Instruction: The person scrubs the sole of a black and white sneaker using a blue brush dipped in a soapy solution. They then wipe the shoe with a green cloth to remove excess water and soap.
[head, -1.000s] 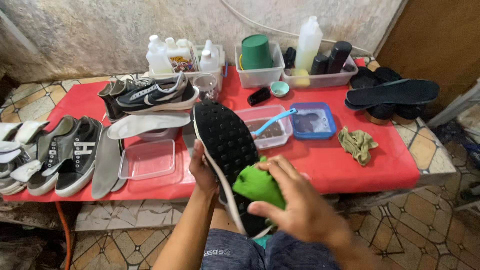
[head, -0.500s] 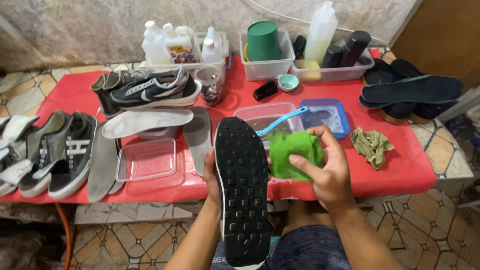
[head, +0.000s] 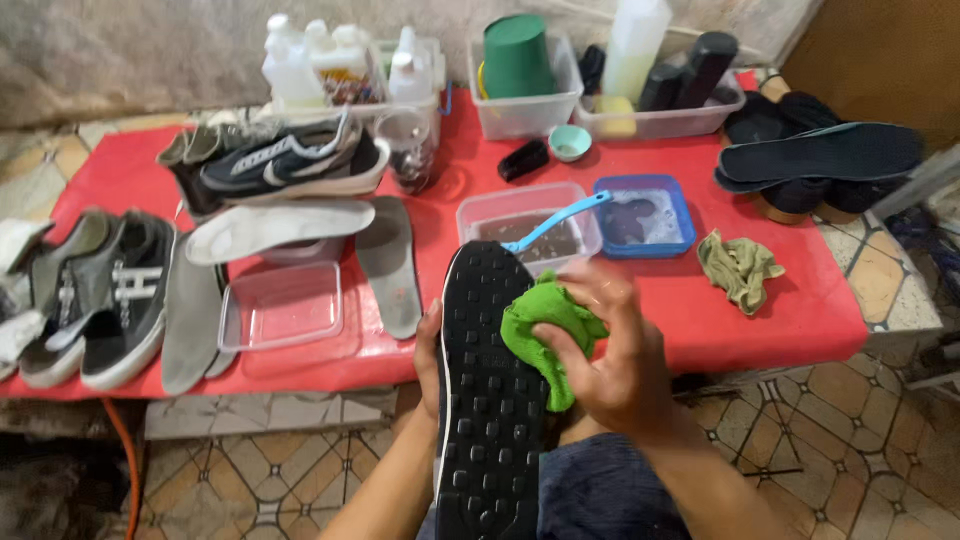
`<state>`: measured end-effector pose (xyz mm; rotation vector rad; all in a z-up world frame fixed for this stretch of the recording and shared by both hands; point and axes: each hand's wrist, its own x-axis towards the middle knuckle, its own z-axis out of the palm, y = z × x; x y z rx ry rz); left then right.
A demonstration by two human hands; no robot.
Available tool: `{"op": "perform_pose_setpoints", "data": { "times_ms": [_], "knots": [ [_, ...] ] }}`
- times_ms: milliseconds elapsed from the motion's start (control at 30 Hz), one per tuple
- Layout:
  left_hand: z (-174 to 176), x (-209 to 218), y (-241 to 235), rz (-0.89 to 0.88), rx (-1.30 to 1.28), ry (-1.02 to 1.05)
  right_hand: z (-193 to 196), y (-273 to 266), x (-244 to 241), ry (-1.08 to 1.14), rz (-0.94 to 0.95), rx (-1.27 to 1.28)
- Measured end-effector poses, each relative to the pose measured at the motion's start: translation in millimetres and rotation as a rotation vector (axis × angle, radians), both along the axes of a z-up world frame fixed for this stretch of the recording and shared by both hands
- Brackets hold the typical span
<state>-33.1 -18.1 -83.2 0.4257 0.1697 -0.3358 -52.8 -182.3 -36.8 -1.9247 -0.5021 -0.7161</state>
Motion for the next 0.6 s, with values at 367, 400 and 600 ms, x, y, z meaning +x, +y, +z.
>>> {"op": "perform_pose_setpoints", "data": {
  "times_ms": [367,400,600],
  "knots": [
    [-5.6,-7.9,13.5,-0.129,-0.147,-0.146,30.2,1.2,-8.5,0.029,-0.003,-0.177],
    [-6.7,-8.7,13.0,-0.134,-0.160,-0.156,39.5,0.9,-15.3,0.023,-0.077,-0.161],
    [-9.3,-14.4,10.7,-0.206,-0.216,-0.204,-7.4,-0.5,0.7,-0.106,0.172,-0.384]
  ]
}}
